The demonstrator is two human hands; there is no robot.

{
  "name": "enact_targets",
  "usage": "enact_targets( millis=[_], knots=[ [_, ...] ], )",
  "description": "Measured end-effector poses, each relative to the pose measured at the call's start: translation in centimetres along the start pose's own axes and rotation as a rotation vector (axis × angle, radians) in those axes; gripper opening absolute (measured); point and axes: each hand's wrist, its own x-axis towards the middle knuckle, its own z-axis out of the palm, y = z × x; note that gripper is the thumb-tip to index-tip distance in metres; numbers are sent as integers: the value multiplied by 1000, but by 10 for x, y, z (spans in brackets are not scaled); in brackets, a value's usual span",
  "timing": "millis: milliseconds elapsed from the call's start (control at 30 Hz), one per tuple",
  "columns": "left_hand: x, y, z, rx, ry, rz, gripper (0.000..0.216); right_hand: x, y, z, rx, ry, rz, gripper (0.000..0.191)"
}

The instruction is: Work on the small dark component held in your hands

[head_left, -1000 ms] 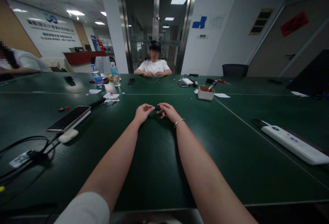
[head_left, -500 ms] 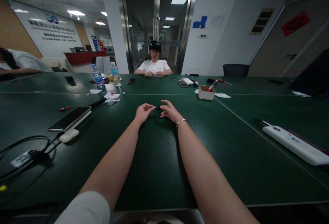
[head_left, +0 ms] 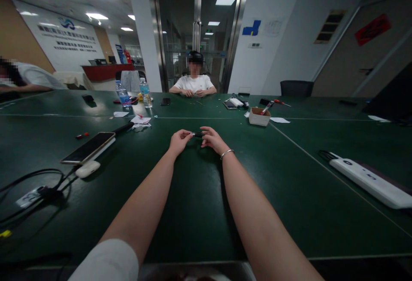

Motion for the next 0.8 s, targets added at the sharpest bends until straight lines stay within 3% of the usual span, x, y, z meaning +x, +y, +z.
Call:
enact_targets(
  millis=[133,367,600,800],
  knots=[
    [-1,0,0,5,-11,-8,25,1,2,-1,-23,-1,29,18],
    [-4,7,0,-26,3,12,36,2,4,-3,-18,-33,14,19],
    [-5,7,-1,-19,-100,1,31,4,7,-4,21,12,28,17],
    [-1,6,-1,-94,54,-55,36,2,5,-4,64,60,4,17]
  ],
)
